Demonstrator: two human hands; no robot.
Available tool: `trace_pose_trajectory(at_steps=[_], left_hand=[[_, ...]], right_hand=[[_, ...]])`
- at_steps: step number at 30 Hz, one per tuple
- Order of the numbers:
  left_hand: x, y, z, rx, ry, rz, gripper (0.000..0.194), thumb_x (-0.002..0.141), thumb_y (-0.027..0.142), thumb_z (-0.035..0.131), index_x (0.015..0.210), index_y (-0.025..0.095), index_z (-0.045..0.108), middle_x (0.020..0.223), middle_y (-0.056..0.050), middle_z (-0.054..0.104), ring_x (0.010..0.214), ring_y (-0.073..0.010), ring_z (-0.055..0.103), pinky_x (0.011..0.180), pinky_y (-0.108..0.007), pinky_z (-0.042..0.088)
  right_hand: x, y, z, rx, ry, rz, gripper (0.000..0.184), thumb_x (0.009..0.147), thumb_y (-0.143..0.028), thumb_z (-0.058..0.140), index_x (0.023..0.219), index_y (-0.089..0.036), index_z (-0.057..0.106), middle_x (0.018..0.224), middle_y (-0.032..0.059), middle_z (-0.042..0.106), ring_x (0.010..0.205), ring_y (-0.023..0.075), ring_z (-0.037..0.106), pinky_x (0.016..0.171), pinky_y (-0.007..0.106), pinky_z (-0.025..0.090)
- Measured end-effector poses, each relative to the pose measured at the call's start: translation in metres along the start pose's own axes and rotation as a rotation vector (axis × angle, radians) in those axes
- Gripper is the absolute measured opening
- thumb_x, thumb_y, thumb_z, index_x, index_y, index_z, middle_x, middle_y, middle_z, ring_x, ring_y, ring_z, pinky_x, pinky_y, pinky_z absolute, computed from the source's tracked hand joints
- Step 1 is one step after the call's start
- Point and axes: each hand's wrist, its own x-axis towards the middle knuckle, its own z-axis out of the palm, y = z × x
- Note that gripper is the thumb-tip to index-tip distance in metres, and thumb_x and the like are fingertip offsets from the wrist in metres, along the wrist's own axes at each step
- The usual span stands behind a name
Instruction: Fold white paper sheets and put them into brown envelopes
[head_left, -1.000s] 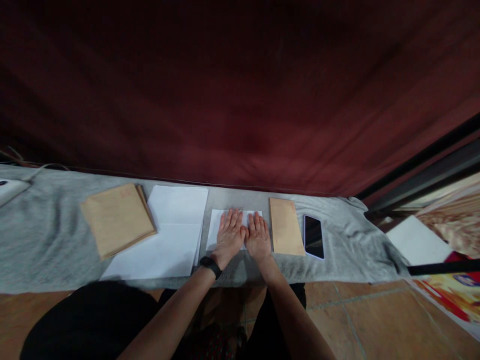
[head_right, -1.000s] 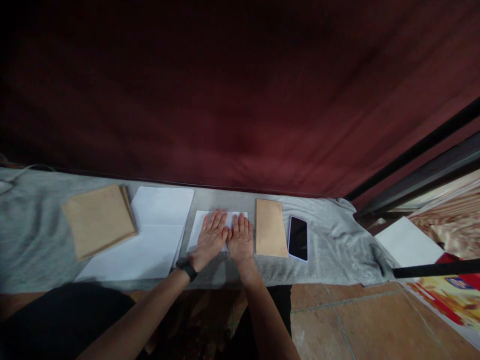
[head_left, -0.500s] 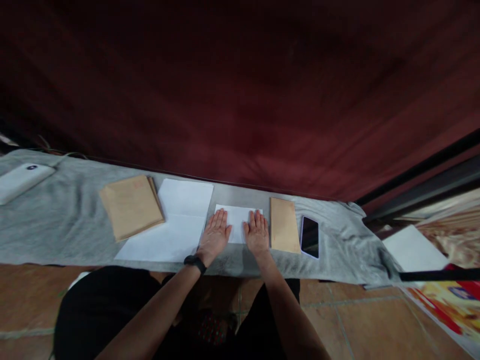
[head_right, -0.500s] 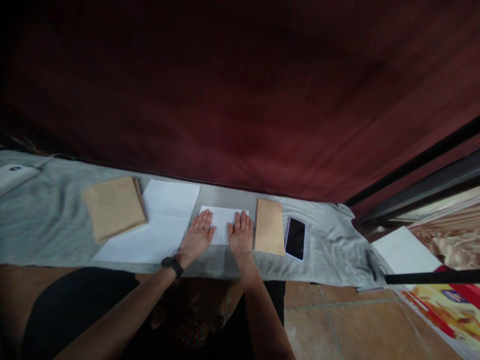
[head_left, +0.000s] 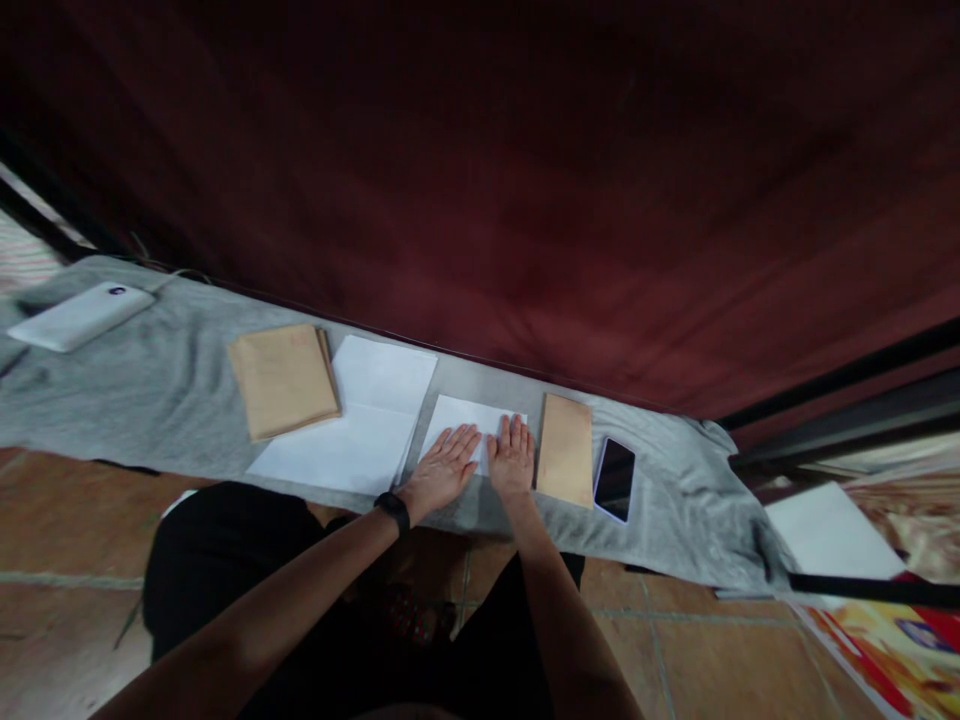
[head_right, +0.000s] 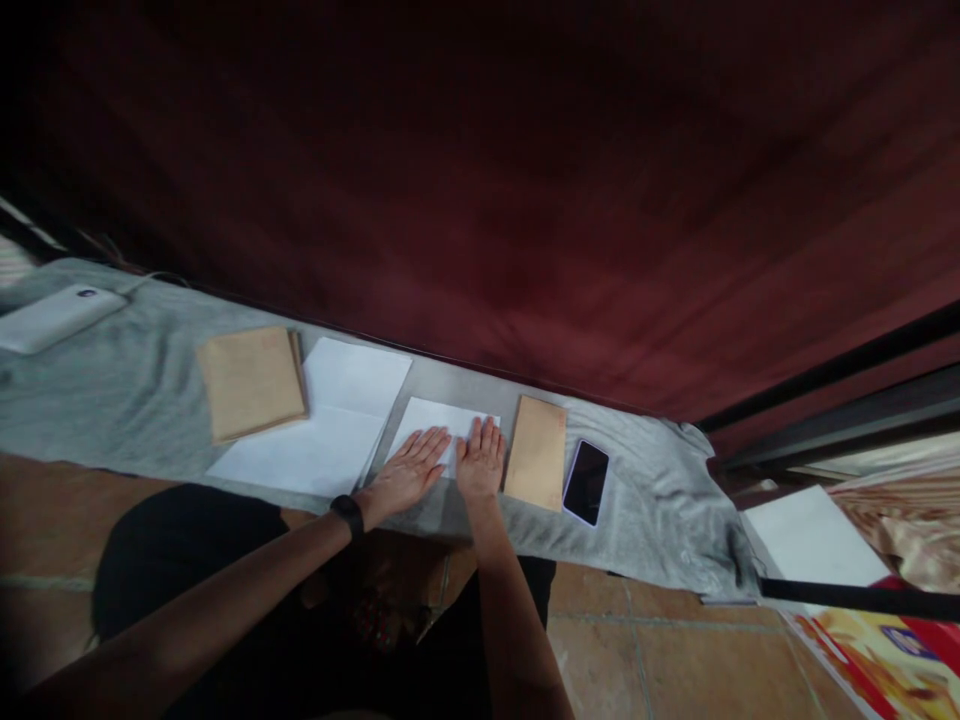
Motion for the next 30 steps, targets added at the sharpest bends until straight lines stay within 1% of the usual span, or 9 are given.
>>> trace_pose_trajectory(at_steps=[4, 8, 11, 14, 17, 19, 22, 26, 30], left_hand=[[-0.001, -0.003, 0.005, 0.005, 0.01, 0.011, 0.055, 0.102, 0.032, 0.033, 0.154, 0.015, 0.036, 0.161, -0.011, 0.037, 0.152, -0.023, 0.026, 0.126, -0.047, 0.017], [-0.001, -0.004, 0.009, 0.027, 0.038, 0.023, 0.057, 0.101, 0.033, 0.035, 0.155, 0.015, 0.035, 0.161, -0.011, 0.037, 0.152, -0.0234, 0.026, 0.126, -0.047, 0.017], [0.0, -0.003, 0.009, 0.053, 0.023, 0.023, 0.057, 0.1, 0.031, 0.036, 0.153, 0.011, 0.036, 0.16, -0.014, 0.039, 0.152, -0.0248, 0.026, 0.126, -0.048, 0.017], [0.0, -0.001, 0.008, 0.062, -0.015, 0.019, 0.056, 0.099, 0.029, 0.036, 0.15, 0.007, 0.041, 0.157, -0.016, 0.043, 0.152, -0.0261, 0.027, 0.125, -0.049, 0.018], [0.0, 0.0, 0.007, 0.045, -0.02, 0.012, 0.055, 0.099, 0.031, 0.036, 0.15, 0.009, 0.042, 0.158, -0.015, 0.041, 0.152, -0.0251, 0.028, 0.126, -0.048, 0.018], [-0.001, -0.001, 0.005, 0.035, 0.004, 0.008, 0.055, 0.1, 0.033, 0.035, 0.15, 0.01, 0.042, 0.159, -0.014, 0.04, 0.152, -0.0241, 0.028, 0.126, -0.047, 0.018], [-0.005, -0.003, 0.004, 0.041, 0.06, -0.015, 0.058, 0.101, 0.037, 0.035, 0.151, 0.008, 0.04, 0.159, -0.016, 0.039, 0.152, -0.0245, 0.028, 0.125, -0.045, 0.021], [-0.013, -0.006, 0.006, 0.067, 0.123, -0.107, 0.063, 0.101, 0.042, 0.035, 0.152, 0.005, 0.038, 0.159, -0.019, 0.038, 0.151, -0.0266, 0.028, 0.123, -0.045, 0.026], [-0.018, -0.005, 0.007, 0.086, 0.16, -0.191, 0.063, 0.101, 0.04, 0.031, 0.151, 0.002, 0.038, 0.158, -0.021, 0.038, 0.151, -0.0285, 0.028, 0.122, -0.048, 0.029]], right_hand=[[0.002, 0.0, -0.001, -0.011, 0.016, -0.016, 0.055, 0.105, -0.037, 0.036, 0.152, -0.008, 0.041, 0.157, 0.024, 0.038, 0.143, 0.0333, 0.04, 0.116, 0.054, 0.031], [0.012, -0.009, -0.003, -0.04, -0.059, 0.019, 0.052, 0.105, -0.032, 0.04, 0.149, -0.005, 0.045, 0.153, 0.0249, 0.043, 0.143, 0.0324, 0.041, 0.117, 0.053, 0.03], [0.014, -0.019, -0.004, 0.004, -0.126, -0.068, 0.049, 0.105, -0.03, 0.037, 0.15, -0.011, 0.044, 0.157, 0.0193, 0.041, 0.146, 0.0286, 0.038, 0.117, 0.051, 0.031], [0.006, -0.022, -0.003, 0.027, -0.153, -0.162, 0.047, 0.107, -0.029, 0.033, 0.151, -0.018, 0.045, 0.159, 0.0139, 0.038, 0.148, 0.0257, 0.033, 0.12, 0.051, 0.026], [-0.004, -0.016, -0.004, 0.002, -0.136, -0.18, 0.048, 0.107, -0.03, 0.034, 0.152, -0.016, 0.042, 0.161, 0.0155, 0.034, 0.15, 0.0265, 0.03, 0.12, 0.051, 0.024], [-0.009, -0.01, -0.005, -0.013, -0.105, -0.172, 0.05, 0.107, -0.032, 0.036, 0.154, -0.014, 0.04, 0.162, 0.0171, 0.032, 0.15, 0.0277, 0.029, 0.12, 0.05, 0.026], [-0.013, 0.0, -0.006, -0.02, -0.046, -0.132, 0.053, 0.107, -0.035, 0.038, 0.154, -0.012, 0.038, 0.161, 0.0184, 0.033, 0.149, 0.0284, 0.031, 0.118, 0.05, 0.029], [-0.02, 0.007, -0.006, -0.019, 0.023, -0.082, 0.057, 0.106, -0.038, 0.038, 0.153, -0.006, 0.037, 0.157, 0.0214, 0.039, 0.147, 0.0286, 0.035, 0.118, 0.047, 0.032], [-0.028, 0.006, -0.006, -0.026, 0.046, -0.037, 0.058, 0.106, -0.035, 0.039, 0.153, -0.002, 0.036, 0.156, 0.0246, 0.04, 0.147, 0.0296, 0.035, 0.117, 0.047, 0.034]])
